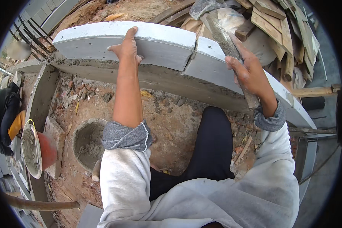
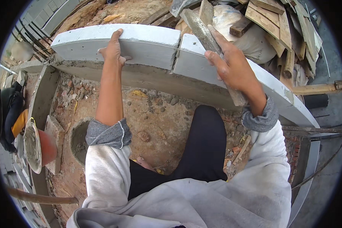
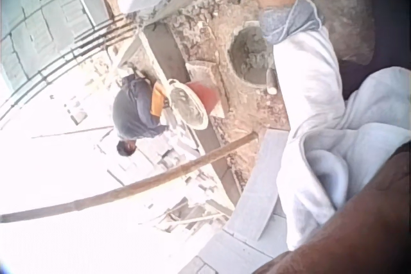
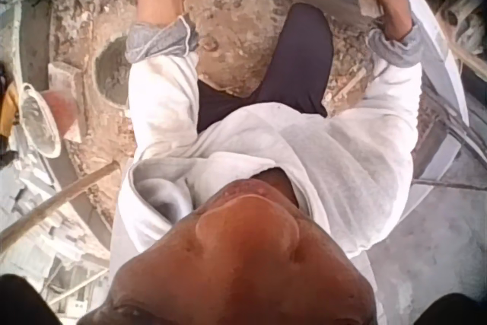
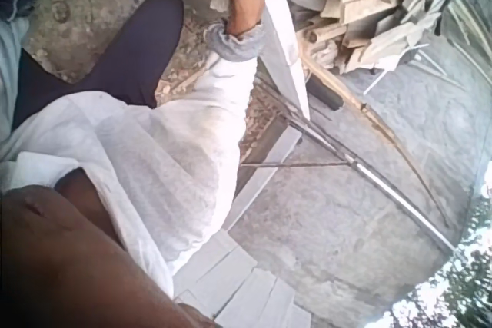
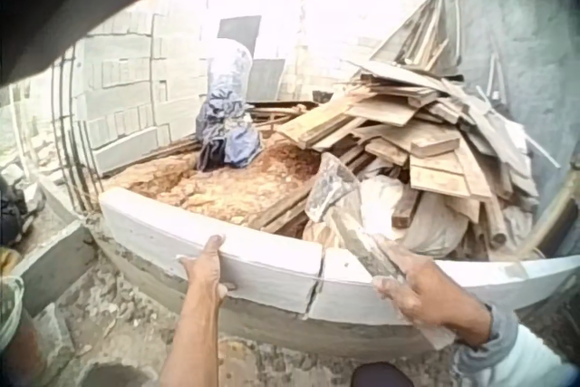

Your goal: The person constructs a curved wall by laying concrete blocks with mortar, using a trowel to apply the mortar and a hammer to adjust the blocks.

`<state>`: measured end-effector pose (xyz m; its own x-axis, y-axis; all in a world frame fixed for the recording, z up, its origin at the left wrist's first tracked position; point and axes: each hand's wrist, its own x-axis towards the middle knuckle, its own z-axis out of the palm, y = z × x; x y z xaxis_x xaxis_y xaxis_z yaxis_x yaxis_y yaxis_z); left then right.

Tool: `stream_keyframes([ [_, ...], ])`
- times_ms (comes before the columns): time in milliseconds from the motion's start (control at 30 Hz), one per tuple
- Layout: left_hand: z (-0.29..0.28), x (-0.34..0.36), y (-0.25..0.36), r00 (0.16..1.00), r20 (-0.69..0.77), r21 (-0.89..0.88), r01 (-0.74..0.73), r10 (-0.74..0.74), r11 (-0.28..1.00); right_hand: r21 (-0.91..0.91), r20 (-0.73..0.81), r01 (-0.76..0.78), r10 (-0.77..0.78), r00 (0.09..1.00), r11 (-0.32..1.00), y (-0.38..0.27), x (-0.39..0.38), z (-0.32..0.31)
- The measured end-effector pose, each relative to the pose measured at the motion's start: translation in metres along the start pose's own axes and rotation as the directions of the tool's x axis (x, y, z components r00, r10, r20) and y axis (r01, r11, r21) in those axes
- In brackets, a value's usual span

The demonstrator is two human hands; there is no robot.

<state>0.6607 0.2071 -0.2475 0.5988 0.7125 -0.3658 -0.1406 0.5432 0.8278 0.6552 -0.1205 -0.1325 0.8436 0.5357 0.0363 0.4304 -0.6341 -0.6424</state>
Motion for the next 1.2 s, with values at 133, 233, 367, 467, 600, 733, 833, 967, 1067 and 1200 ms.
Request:
stream_keyframes([
  [133, 0.003, 0.003, -0.002, 1.000, 0.014, -0.021, 0.008, -0.008, 1.000, -0.173, -0.022, 0.286, -0.294, 0.956, 0.943, 0.034, 0.018, 0.016],
  [233, -0.001, 0.008, -0.005, 1.000, 0.014, -0.015, -0.002, 0.002, 1.000, -0.231, -0.030, 0.477, -0.496, 0.868, 0.848, 0.055, 0.025, 0.030],
  [367, 0.003, -0.003, -0.005, 1.000, 0.017, 0.014, -0.022, 0.022, 1.000, -0.169, -0.049, 0.356, -0.368, 0.928, 0.919, 0.038, 0.012, 0.021],
  [467, 0.000, -0.007, -0.005, 0.999, 0.011, 0.040, -0.040, 0.039, 0.998, -0.178, 0.096, 0.198, -0.183, 0.978, 0.964, 0.020, 0.011, 0.015],
  [600, -0.002, 0.003, -0.001, 0.988, -0.034, 0.121, -0.143, 0.148, 0.982, -0.138, -0.005, 0.169, -0.172, 0.985, 0.976, 0.022, 0.004, 0.021],
  [733, -0.006, -0.010, 0.017, 0.673, -0.025, 0.793, -0.437, 0.739, 0.425, 0.102, -0.047, 0.054, -0.050, 0.998, 0.993, 0.019, -0.015, 0.012],
  [833, -0.002, -0.010, 0.057, 0.332, 0.769, 0.527, -0.814, 0.547, -0.246, 0.190, -0.085, 0.123, -0.108, 0.991, 0.974, 0.034, -0.022, 0.006],
  [967, 0.012, 0.004, 0.060, 0.328, 0.943, 0.208, -0.709, -0.054, -0.674, 0.258, -0.098, 0.138, -0.116, 0.988, 0.956, 0.043, -0.036, 0.008],
  [1067, 0.028, 0.016, 0.048, 0.307, 0.948, 0.190, -0.759, -0.084, -0.623, 0.237, -0.096, 0.088, -0.067, 0.993, 0.968, 0.055, -0.059, -0.001],
  [1200, 0.037, 0.014, 0.054, 0.309, 0.934, 0.157, -0.804, -0.178, -0.574, 0.217, -0.143, 0.041, -0.010, 0.990, 0.975, 0.075, -0.087, -0.019],
])
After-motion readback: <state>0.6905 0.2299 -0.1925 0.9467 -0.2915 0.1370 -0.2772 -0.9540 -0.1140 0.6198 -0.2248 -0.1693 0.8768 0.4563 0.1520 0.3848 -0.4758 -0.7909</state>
